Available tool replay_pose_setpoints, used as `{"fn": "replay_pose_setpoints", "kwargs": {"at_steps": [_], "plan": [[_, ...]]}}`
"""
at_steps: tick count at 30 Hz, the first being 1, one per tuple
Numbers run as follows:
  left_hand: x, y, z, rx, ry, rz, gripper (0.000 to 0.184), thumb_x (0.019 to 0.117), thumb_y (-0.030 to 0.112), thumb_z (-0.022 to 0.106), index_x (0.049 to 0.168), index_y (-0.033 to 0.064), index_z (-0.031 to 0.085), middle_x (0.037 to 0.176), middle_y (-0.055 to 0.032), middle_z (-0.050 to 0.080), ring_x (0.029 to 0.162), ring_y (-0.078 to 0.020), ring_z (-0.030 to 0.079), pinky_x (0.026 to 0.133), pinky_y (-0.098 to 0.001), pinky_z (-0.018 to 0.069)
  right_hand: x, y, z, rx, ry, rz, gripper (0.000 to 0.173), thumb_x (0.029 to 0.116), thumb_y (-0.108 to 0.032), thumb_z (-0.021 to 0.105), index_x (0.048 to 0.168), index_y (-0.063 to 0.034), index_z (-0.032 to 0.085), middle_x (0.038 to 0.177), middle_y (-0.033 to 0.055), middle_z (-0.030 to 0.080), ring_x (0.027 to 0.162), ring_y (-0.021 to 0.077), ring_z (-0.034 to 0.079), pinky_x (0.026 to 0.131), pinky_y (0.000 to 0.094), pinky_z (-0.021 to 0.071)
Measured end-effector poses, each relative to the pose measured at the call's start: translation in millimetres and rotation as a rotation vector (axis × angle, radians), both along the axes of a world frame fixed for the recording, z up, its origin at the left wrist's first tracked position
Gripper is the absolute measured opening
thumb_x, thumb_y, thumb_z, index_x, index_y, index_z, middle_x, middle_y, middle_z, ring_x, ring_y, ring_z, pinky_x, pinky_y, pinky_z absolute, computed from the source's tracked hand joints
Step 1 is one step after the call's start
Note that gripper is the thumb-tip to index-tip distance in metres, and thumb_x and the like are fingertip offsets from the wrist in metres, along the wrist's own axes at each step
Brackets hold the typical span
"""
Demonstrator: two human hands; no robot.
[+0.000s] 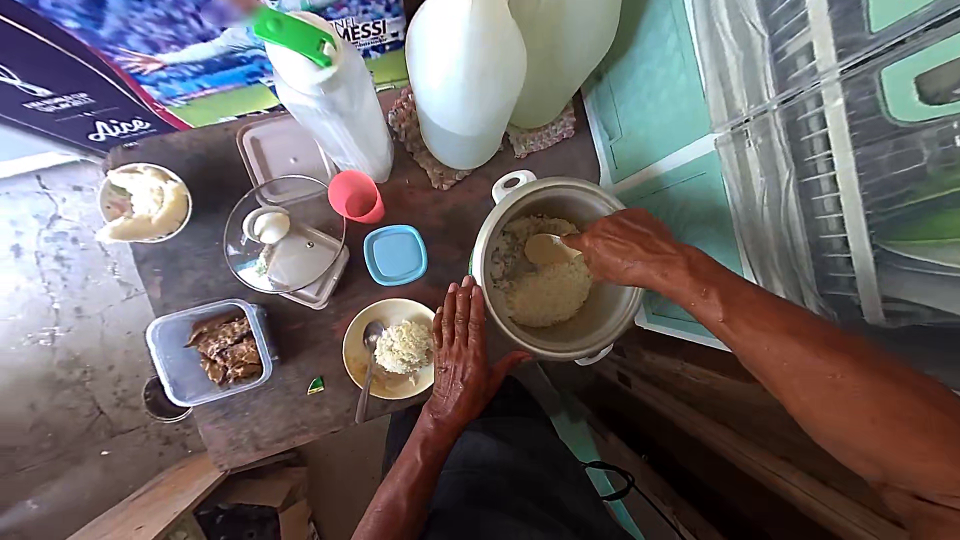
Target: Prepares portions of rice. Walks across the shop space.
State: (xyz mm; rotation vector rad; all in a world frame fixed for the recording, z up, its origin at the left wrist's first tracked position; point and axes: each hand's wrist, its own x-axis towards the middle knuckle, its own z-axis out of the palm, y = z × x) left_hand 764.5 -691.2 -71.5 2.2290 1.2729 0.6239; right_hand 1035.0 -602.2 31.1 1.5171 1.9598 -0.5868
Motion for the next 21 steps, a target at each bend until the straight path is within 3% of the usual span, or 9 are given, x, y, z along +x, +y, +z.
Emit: {"fn": "replay_pose_setpoints", "kwargs": {"at_steps": [4,7,12,16,21], "plan": [[0.3,-1.8,-0.2,-0.014,-0.005,-0.004,0.106,0.0873,0.072,0.061,0.152,-0.0084,0.038,0.156,-0.0273,0.042,0.146,-0.0445,0.038,0.118,-0.0606,0.0319,12.0,-7.7,-22.8,-0.104,0.121,0.006,0.027,0.0990,-0.018,0.060,0.122,-0.0140,0.073,0.091,0.0136,0.072,0.089,0.0351,0.070,0.077,0.0553,0.0530],[0.0,-0.7,1.0,-0.030,-0.017,-0.012,0.104,0.0878,0.072,0.061,0.151,-0.0086,0.039,0.155,-0.0280,0.043,0.146,-0.0439,0.040,0.118,-0.0601,0.0325,10.1,-35.6,-47.6,-0.056,0.238,-0.097,0.030,0.0973,-0.019,0.064,0.125,-0.0198,0.075,0.087,0.0092,0.074,0.081,0.0310,0.071,0.071,0.0541,0.0540],[-1.6,-0.4,4.0,-0.055,-0.018,-0.021,0.105,0.0878,0.070,0.063,0.153,-0.0068,0.037,0.157,-0.0263,0.041,0.147,-0.0397,0.040,0.118,-0.0593,0.0326,4.1,-54.8,-55.7,-0.055,0.417,-0.346,0.029,0.0982,-0.016,0.064,0.125,-0.0150,0.075,0.092,0.0115,0.076,0.084,0.0318,0.072,0.077,0.0574,0.0545],[-1.1,-0.5,4.1,-0.044,-0.004,-0.026,0.106,0.0878,0.071,0.062,0.153,-0.0080,0.037,0.157,-0.0271,0.041,0.146,-0.0406,0.041,0.118,-0.0593,0.0340,4.0,-54.0,-57.6,-0.063,0.509,-0.459,0.028,0.0997,-0.016,0.065,0.125,-0.0126,0.075,0.105,0.0110,0.077,0.097,0.0290,0.073,0.088,0.0565,0.0545],[-2.1,1.0,1.0,-0.020,-0.013,-0.024,0.104,0.0881,0.072,0.060,0.151,-0.0090,0.041,0.155,-0.0271,0.043,0.145,-0.0420,0.042,0.117,-0.0599,0.0340,2.4,-50.8,-56.0,-0.033,0.635,-0.550,0.023,0.0991,-0.011,0.064,0.118,-0.0092,0.077,0.103,0.0106,0.077,0.097,0.0245,0.073,0.087,0.0529,0.0553]]}}
